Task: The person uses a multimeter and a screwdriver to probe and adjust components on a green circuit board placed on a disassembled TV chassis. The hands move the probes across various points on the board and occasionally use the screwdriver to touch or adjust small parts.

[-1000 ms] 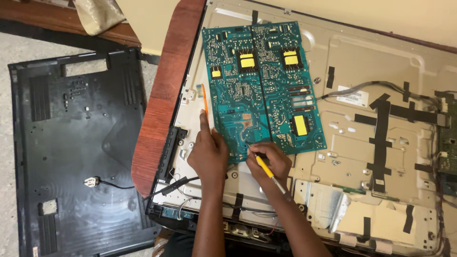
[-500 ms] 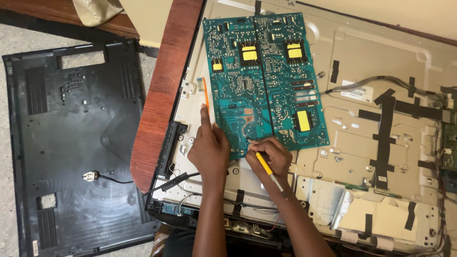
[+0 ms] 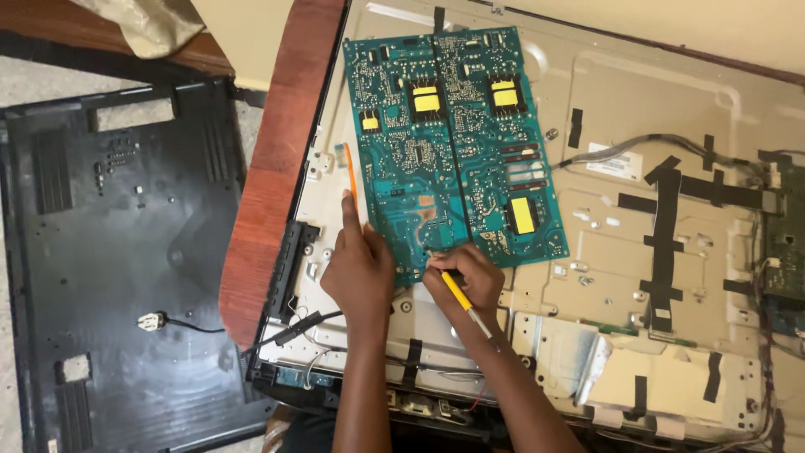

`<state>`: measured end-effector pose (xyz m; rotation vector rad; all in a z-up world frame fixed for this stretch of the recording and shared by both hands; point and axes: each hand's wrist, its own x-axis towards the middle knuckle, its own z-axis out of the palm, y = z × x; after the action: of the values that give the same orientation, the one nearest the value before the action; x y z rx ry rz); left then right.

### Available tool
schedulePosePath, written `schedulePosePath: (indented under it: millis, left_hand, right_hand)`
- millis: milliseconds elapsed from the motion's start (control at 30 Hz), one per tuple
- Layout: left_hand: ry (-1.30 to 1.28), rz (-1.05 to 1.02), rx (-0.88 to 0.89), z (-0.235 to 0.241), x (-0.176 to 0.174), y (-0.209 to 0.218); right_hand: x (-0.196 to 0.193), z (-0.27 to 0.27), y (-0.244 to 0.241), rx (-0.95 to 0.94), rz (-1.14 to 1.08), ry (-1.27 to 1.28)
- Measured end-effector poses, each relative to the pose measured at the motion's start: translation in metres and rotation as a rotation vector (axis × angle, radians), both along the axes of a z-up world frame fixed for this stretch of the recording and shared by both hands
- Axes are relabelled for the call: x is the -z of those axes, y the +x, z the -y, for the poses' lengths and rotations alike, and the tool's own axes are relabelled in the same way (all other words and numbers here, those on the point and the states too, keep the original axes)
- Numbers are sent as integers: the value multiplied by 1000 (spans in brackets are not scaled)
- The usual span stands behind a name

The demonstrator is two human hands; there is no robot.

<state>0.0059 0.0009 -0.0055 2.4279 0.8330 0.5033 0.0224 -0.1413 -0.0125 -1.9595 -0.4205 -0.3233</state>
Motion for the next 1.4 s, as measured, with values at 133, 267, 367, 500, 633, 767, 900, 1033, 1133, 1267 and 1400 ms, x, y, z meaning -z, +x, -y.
schedulePosePath:
  millis: [133, 267, 367, 500, 633, 767, 900, 1033, 1133, 1267, 1400]
  left_hand:
    - [2, 48, 13, 8, 4, -13]
    - [-24, 53, 5, 0, -3, 0]
    - [-32, 34, 12, 5, 1, -9]
    - [-19, 23, 18, 2, -3, -4]
    - [-16, 6, 9, 6, 1, -9]
    - [-21, 14, 9, 2, -3, -2]
    - [15, 33, 11, 8, 1, -9]
    - [-2, 35, 10, 2, -3, -2]
    - [-3, 38, 6, 10, 4, -12]
    - [3, 23, 8, 2, -4, 0]
    - [5, -2, 9, 5, -2, -4]
  right_hand:
    - [3, 7, -10, -4, -86, -48]
    - [-3, -2, 4, -9, 4, -52]
    - [0, 6, -5, -37, -110, -44]
    - [-3, 4, -1, -63, -39, -1]
    - [5, 7, -4, -10, -38, -66]
    - [5, 2, 2, -20, 7, -45]
    - [6, 8, -5, -9, -118, -88]
    - [0, -1, 0, 3, -41, -30]
    - [3, 7, -10, 7, -78, -87]
    - [-7, 3, -2, 6, -107, 30]
    - [-10, 5, -10, 123, 125, 38]
